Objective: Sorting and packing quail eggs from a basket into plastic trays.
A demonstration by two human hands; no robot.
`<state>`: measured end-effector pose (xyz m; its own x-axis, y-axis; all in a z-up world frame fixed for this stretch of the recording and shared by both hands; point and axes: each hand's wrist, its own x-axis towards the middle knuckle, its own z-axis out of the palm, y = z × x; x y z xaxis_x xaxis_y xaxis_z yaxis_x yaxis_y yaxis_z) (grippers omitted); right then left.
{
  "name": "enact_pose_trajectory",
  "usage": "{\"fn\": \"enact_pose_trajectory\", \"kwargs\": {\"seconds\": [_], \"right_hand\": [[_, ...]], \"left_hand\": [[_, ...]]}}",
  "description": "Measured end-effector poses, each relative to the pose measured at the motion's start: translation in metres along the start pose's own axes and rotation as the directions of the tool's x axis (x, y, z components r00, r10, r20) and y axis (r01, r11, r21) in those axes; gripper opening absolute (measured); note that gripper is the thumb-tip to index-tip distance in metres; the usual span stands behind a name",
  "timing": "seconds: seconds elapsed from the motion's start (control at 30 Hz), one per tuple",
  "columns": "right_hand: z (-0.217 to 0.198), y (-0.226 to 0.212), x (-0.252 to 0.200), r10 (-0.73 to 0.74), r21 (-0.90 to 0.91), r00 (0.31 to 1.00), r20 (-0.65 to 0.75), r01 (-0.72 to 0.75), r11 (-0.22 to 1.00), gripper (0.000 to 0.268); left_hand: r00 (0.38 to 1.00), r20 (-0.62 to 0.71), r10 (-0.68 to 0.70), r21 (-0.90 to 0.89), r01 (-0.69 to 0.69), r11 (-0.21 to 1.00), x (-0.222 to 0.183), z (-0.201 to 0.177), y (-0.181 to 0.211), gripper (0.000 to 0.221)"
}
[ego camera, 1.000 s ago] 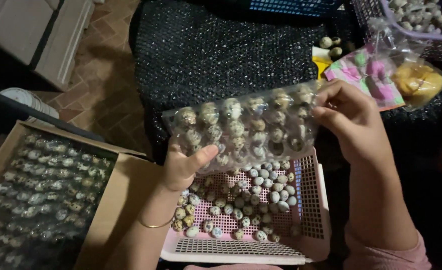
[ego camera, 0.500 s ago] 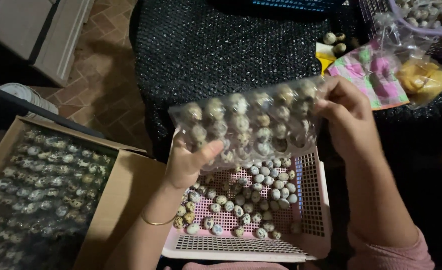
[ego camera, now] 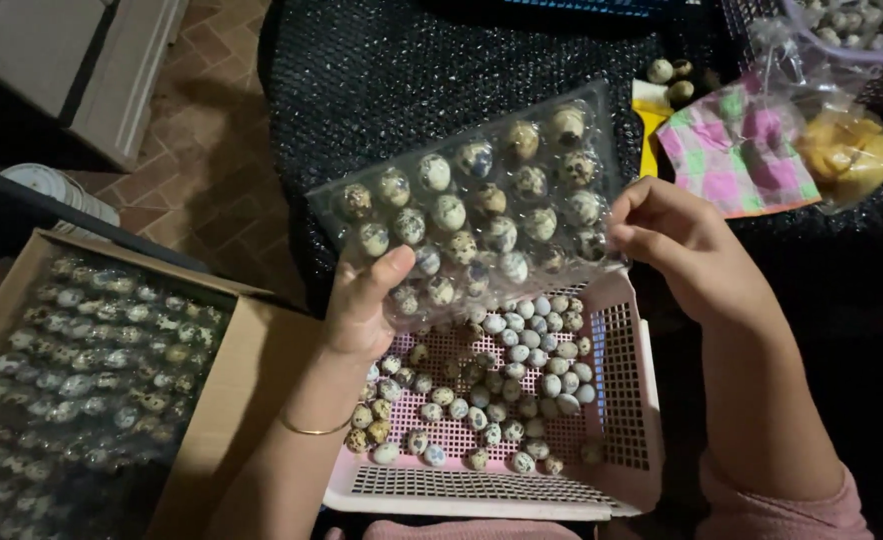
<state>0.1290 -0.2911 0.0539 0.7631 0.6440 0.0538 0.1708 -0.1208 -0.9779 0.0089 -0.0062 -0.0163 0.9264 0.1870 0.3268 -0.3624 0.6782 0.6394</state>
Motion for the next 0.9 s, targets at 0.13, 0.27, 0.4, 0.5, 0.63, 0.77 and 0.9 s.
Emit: {"fn": "enact_pose_trajectory", "kwargs": {"seconds": [0.13, 0.27, 0.4, 0.5, 0.63, 0.77, 0.9], "right_hand": [[-0.001, 0.007, 0.008, 0.024, 0.004, 0.999, -0.036, -0.024, 1.000, 0.003], [0.007, 0.016, 0.022, 0.046, -0.027, 0.988, -0.149, -0.051, 0.998, 0.001], [0.006, 0.036, 0.034, -0.083, -0.026, 0.968, -0.235, 0.079, 0.997, 0.005], [0.007, 0.045, 0.028, -0.158, 0.056, 0.947, -0.280, 0.180, 0.982, 0.013], [0.018, 0.073, 0.021, -0.152, 0.348, 0.927, -0.344, 0.276, 0.896, 0.012], [0.038, 0.059, 0.020, -0.063, 0.359, 0.946, -0.319, 0.182, 0.915, 0.028], [0.040, 0.067, 0.024, -0.142, 0.446, 0.931, -0.335, 0.290, 0.847, 0.014]], "left_hand": [[0.999, 0.040, 0.020, -0.018, -0.019, 1.000, 0.002, 0.005, 0.003, 0.042], [0.993, 0.115, 0.023, 0.011, -0.025, 1.000, 0.005, 0.009, 0.001, 0.044], [0.992, -0.041, 0.122, 0.208, -0.111, 0.972, 0.004, -0.006, -0.019, 0.038], [0.976, -0.127, 0.177, 0.276, -0.137, 0.951, 0.003, 0.020, -0.004, 0.040], [0.938, -0.299, 0.175, 0.326, -0.072, 0.943, 0.003, 0.023, 0.000, 0.063], [0.940, -0.288, 0.183, 0.327, -0.084, 0.941, 0.019, 0.039, 0.012, 0.052], [0.920, -0.336, 0.201, 0.356, -0.074, 0.932, 0.012, 0.031, -0.014, 0.033]]}}
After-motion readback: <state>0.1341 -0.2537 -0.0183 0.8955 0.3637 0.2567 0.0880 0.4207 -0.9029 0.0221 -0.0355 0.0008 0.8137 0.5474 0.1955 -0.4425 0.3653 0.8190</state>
